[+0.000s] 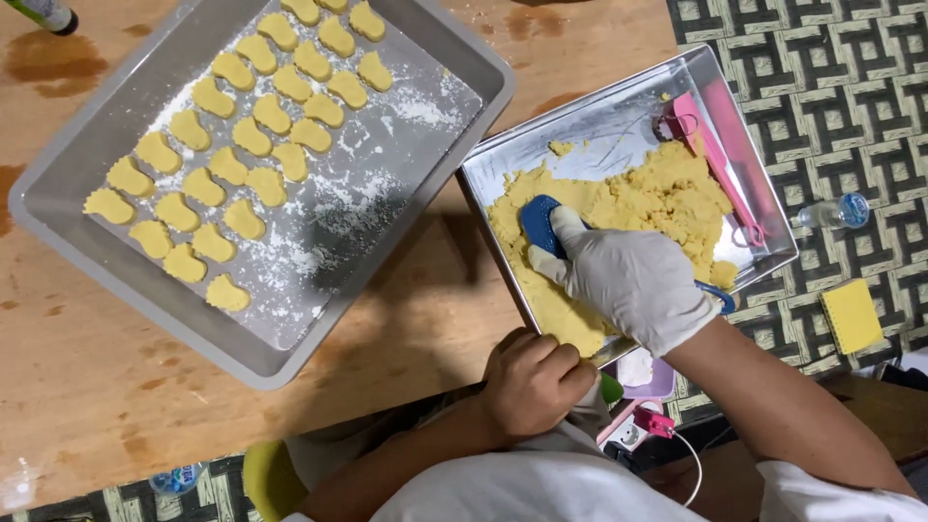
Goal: Shaping and smoothing yellow dough in a metal tray using a plastic scraper and spatula to achieve an even thickness.
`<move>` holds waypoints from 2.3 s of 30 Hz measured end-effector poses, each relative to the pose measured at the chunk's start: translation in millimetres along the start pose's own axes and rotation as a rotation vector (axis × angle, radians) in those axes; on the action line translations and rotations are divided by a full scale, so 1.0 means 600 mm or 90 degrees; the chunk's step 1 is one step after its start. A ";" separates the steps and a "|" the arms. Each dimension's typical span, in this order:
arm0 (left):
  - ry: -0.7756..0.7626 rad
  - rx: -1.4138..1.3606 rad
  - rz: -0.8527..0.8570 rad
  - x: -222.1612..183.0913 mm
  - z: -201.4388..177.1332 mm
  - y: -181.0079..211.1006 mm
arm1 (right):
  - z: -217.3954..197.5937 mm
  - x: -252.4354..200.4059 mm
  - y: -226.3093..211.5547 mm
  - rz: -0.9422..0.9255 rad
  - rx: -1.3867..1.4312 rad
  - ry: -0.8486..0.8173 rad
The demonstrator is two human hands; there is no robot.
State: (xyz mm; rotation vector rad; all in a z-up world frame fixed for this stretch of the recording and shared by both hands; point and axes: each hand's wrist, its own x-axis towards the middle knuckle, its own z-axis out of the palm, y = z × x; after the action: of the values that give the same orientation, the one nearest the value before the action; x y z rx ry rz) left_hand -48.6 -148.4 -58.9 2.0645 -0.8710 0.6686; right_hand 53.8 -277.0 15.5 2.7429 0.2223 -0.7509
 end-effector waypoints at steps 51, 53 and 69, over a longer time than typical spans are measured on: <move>-0.125 -0.025 -0.174 -0.042 -0.106 -0.062 | 0.562 0.169 0.144 0.213 -0.463 -0.705; -0.134 -0.026 -0.179 -0.044 -0.105 -0.062 | 0.652 0.183 0.204 0.494 -0.354 -0.617; -0.087 -0.065 -0.170 -0.031 -0.107 -0.081 | 0.729 0.347 0.189 0.100 -0.495 -0.684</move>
State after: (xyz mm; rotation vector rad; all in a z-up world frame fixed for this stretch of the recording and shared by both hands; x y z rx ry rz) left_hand -33.5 -67.4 -58.0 2.1028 -0.6716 0.3362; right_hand 49.4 -507.0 -425.9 1.3731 0.0318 -1.5397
